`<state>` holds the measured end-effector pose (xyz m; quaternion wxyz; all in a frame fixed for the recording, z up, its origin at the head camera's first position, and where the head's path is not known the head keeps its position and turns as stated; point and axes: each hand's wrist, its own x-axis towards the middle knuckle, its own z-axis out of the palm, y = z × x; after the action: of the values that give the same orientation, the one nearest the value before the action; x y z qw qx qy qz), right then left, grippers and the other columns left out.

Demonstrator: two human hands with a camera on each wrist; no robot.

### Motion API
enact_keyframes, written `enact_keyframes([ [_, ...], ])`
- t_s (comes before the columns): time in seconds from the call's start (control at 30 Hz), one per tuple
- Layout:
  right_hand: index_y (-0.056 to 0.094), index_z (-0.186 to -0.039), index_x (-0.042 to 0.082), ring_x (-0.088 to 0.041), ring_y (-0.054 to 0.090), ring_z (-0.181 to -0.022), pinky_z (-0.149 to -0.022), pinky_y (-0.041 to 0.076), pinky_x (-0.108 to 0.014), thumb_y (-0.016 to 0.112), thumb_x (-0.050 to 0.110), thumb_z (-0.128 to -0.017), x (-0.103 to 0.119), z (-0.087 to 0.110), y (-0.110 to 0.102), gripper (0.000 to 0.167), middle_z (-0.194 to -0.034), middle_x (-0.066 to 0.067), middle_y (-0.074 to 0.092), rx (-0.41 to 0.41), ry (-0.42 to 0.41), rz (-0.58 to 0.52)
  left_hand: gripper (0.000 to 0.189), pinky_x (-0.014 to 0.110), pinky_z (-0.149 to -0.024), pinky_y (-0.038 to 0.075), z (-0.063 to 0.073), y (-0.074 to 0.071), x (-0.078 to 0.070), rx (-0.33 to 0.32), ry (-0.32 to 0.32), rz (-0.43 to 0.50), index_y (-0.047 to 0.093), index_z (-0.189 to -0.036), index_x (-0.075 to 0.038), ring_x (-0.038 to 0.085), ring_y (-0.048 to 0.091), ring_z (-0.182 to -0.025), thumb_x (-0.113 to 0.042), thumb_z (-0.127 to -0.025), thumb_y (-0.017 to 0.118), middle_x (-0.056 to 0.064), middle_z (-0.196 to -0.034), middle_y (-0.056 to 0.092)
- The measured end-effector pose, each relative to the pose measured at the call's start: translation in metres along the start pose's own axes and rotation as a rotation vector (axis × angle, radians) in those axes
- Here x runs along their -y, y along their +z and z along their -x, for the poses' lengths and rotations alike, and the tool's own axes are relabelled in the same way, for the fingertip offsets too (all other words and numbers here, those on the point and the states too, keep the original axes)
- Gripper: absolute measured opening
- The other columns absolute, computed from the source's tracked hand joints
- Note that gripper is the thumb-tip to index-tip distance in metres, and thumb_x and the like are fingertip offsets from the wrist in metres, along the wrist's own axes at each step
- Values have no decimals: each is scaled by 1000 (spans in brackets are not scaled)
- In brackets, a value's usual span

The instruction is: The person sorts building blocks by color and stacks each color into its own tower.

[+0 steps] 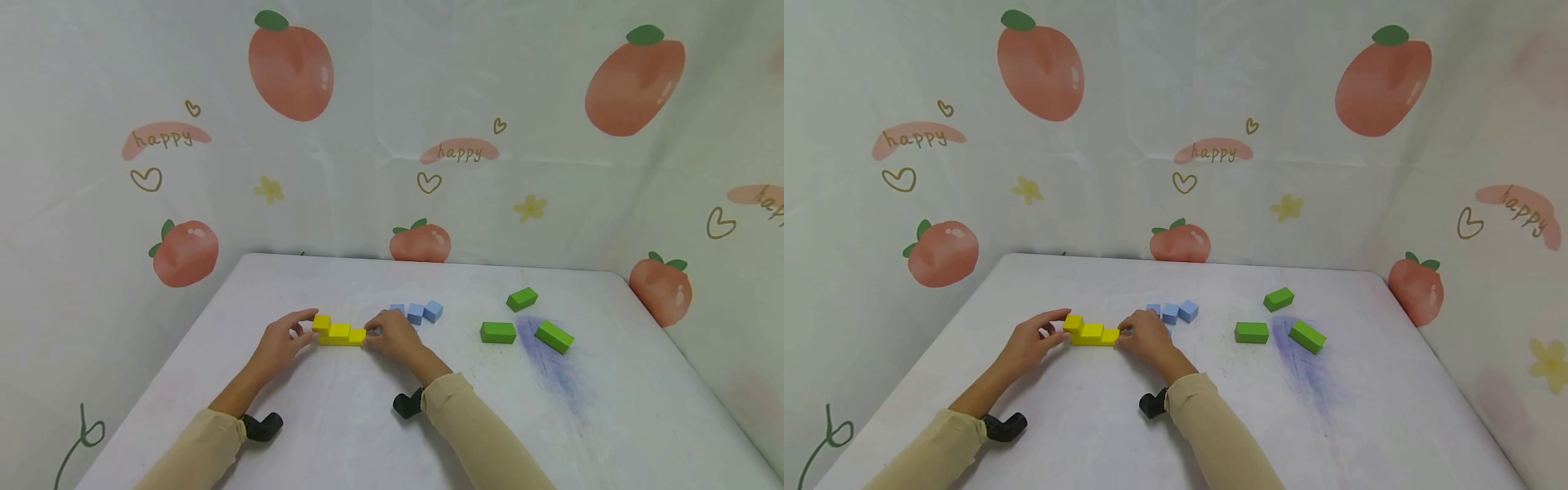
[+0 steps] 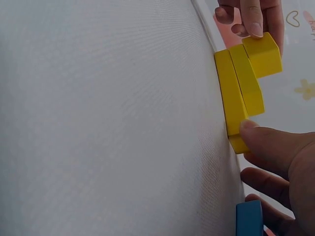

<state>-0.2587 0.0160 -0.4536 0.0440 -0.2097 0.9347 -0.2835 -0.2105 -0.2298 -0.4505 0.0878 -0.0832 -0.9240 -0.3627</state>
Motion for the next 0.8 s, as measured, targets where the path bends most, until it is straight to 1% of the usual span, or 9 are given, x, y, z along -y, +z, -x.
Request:
enact_keyframes([
  [0.23,76,-108,17,-17,53,-100,-89,46,-34,78,26,-83,-1,0,0,27,-103,5,66,3,-4,4,49,26,-61,43,0,1,0,-20,23,-12,59,-133,-8,19,52,-80,-9,-86,74,10,-118,64],
  [0.43,76,-108,17,-17,52,-98,-87,46,-34,78,25,-83,-1,0,0,26,-102,5,66,2,-9,2,49,26,-62,45,0,2,1,-17,17,-25,59,-133,-9,19,52,-80,-11,-87,74,8,-118,63],
  [0.53,76,-108,17,-17,52,-99,-87,46,-34,78,25,-83,-1,0,1,26,-103,5,66,0,-7,0,50,28,-65,46,0,3,0,-24,29,-27,58,-134,-9,19,52,-83,-12,-86,74,8,-119,62],
  [0.63,75,-109,18,-17,52,-101,-89,45,-34,78,26,-84,-1,1,1,27,-104,5,66,3,-3,9,51,30,-68,47,1,3,-1,-55,55,-24,59,-133,-9,20,52,-87,-13,-85,76,8,-120,61],
  [0.8,74,-111,18,-17,53,-103,-92,46,-35,76,27,-85,-1,1,2,28,-107,5,65,13,-5,42,50,33,-70,49,2,3,-4,-138,108,-23,60,-130,-11,19,52,-91,-14,-84,78,6,-120,61],
])
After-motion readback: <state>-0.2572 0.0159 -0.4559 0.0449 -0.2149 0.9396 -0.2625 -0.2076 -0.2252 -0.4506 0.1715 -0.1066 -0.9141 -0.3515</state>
